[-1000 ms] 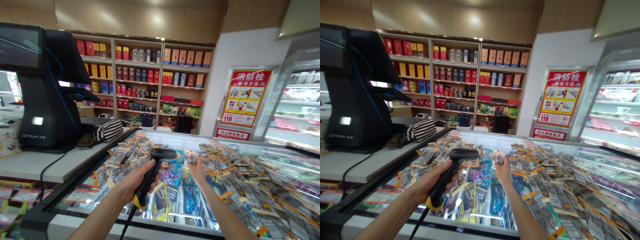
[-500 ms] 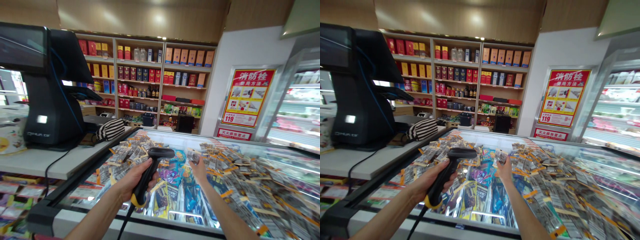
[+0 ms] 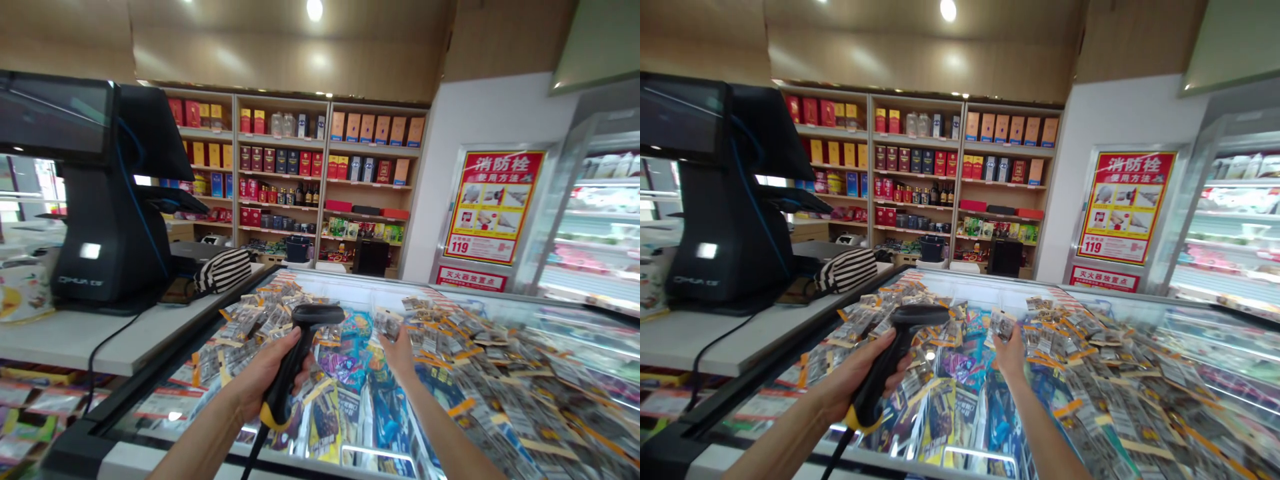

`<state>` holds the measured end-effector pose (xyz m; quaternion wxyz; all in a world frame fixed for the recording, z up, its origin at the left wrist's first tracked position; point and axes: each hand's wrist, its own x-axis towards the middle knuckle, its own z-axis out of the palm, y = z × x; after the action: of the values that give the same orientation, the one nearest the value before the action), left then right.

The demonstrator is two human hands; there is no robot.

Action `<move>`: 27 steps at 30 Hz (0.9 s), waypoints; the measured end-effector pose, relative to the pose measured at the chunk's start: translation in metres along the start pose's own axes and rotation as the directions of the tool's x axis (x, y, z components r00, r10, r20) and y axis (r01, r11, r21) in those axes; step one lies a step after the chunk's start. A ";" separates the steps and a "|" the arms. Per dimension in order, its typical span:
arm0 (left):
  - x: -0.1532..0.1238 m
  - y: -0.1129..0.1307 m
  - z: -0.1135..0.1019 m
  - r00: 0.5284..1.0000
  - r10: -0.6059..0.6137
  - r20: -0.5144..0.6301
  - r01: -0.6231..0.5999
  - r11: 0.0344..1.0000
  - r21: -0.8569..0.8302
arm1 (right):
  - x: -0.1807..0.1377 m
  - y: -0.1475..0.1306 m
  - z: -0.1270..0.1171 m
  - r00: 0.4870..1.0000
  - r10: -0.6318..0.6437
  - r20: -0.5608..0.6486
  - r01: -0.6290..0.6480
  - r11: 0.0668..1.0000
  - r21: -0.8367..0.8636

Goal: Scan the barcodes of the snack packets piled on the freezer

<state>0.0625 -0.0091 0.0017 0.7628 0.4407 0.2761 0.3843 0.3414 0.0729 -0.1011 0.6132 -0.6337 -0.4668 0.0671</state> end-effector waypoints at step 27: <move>-0.003 0.003 -0.002 0.997 -0.058 -0.053 0.059 0.998 0.008 | -0.003 -0.017 0.003 0.999 0.029 -0.021 -0.030 0.999 -0.037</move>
<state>0.0582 -0.0095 0.0030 0.7640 0.4258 0.3110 0.3719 0.3288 0.0696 -0.0892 0.6050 -0.6525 -0.4523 0.0613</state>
